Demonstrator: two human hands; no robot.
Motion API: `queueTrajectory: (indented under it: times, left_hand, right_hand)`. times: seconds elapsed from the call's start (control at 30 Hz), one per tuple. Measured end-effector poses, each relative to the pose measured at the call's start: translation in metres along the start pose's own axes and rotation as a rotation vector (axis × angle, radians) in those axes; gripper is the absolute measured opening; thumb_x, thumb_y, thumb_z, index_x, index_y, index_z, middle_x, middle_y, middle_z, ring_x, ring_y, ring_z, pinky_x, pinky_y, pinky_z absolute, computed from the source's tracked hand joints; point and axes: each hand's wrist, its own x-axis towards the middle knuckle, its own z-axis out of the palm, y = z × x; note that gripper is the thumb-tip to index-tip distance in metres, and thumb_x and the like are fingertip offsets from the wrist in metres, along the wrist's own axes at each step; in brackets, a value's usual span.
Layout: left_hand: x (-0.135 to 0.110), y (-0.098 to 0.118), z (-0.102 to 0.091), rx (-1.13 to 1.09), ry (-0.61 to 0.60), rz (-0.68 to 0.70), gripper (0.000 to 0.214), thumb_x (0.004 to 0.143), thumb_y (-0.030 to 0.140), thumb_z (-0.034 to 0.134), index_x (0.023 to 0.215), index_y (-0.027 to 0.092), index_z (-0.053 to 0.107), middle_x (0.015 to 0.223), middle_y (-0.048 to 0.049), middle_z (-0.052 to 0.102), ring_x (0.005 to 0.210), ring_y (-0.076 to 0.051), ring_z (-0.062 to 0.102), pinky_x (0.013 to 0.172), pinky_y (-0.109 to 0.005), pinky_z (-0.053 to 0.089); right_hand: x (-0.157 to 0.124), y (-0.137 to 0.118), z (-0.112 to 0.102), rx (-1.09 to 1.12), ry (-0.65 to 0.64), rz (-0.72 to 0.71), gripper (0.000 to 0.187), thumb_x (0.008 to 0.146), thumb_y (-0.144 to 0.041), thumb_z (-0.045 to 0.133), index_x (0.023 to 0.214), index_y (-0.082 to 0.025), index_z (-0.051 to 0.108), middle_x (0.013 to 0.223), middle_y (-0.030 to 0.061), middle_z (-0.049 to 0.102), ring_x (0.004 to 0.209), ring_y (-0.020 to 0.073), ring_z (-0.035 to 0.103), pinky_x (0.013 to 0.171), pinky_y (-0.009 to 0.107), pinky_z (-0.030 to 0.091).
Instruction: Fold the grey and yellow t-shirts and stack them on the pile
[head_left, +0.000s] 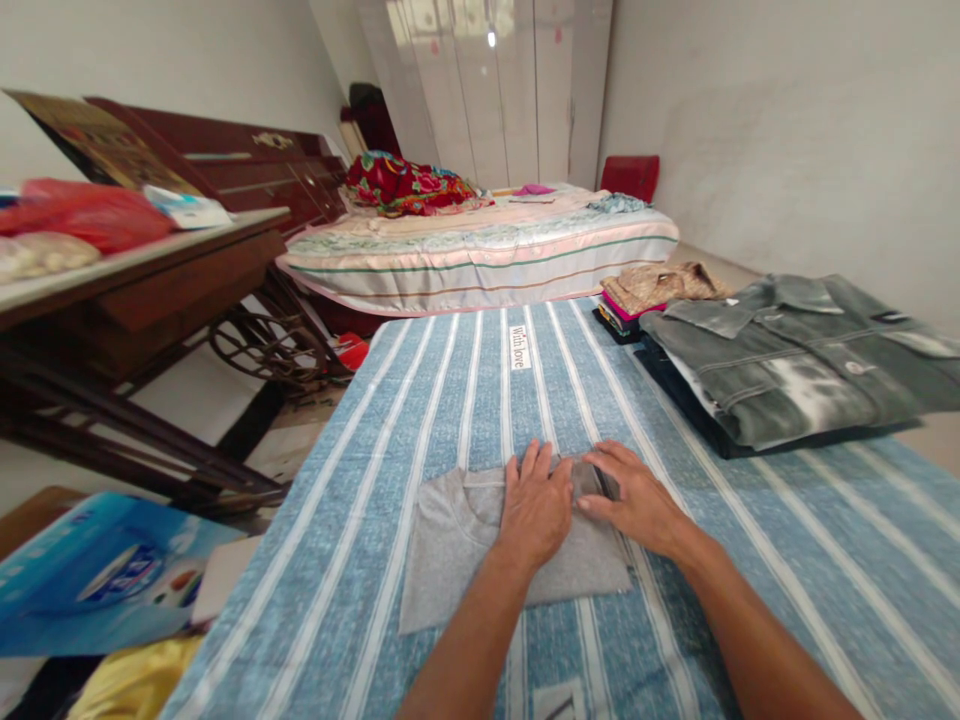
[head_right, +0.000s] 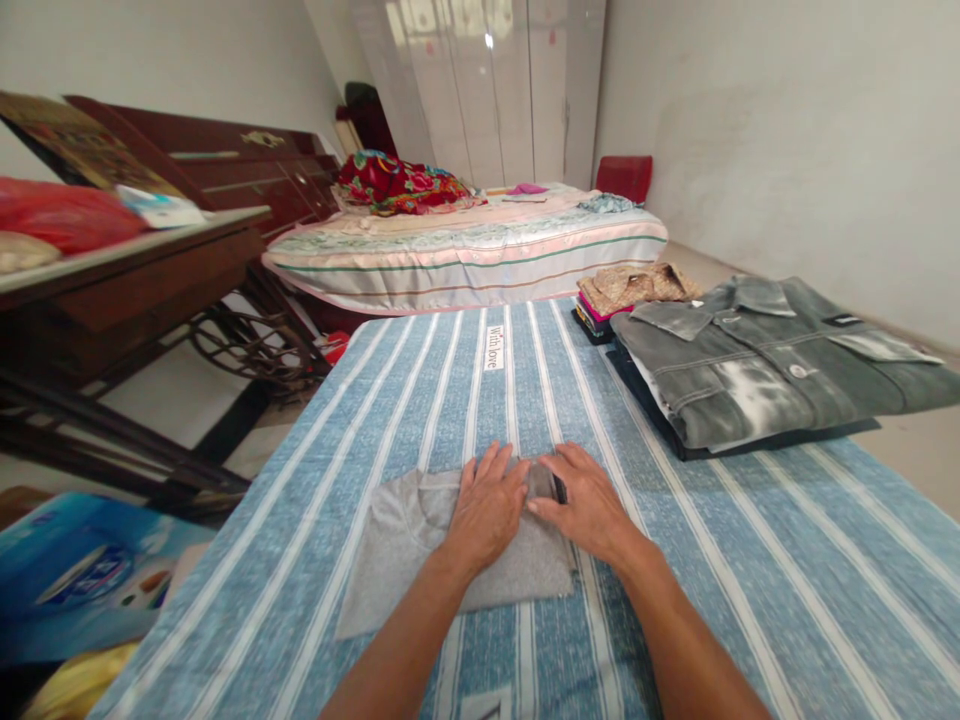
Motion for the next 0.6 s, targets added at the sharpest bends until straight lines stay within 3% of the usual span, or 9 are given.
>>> queueTrajectory:
  times: [0.27, 0.6]
  left_hand:
    - [0.0004, 0.0008, -0.0016, -0.017, -0.015, -0.011, 0.038, 0.093, 0.027, 0.032, 0.127, 0.024, 0.047, 0.141, -0.0090, 0.041, 0.135, -0.026, 0.024, 0.106, -0.050, 0.023]
    - [0.0022, -0.0011, 0.0004, -0.013, -0.020, -0.019, 0.040, 0.093, 0.027, 0.032, 0.130, 0.025, 0.045, 0.141, -0.0087, 0.041, 0.134, -0.026, 0.027, 0.106, -0.051, 0.023]
  right_hand:
    - [-0.0029, 0.0011, 0.0056, -0.105, -0.063, 0.015, 0.068, 0.071, -0.051, 0.065, 0.129, -0.017, 0.051, 0.139, 0.0176, 0.040, 0.134, 0.0360, 0.024, 0.106, 0.050, 0.025]
    - [0.0006, -0.0035, -0.0004, -0.113, -0.137, 0.072, 0.073, 0.071, -0.053, 0.064, 0.133, -0.019, 0.047, 0.141, 0.0173, 0.037, 0.134, 0.0354, 0.024, 0.107, 0.048, 0.022]
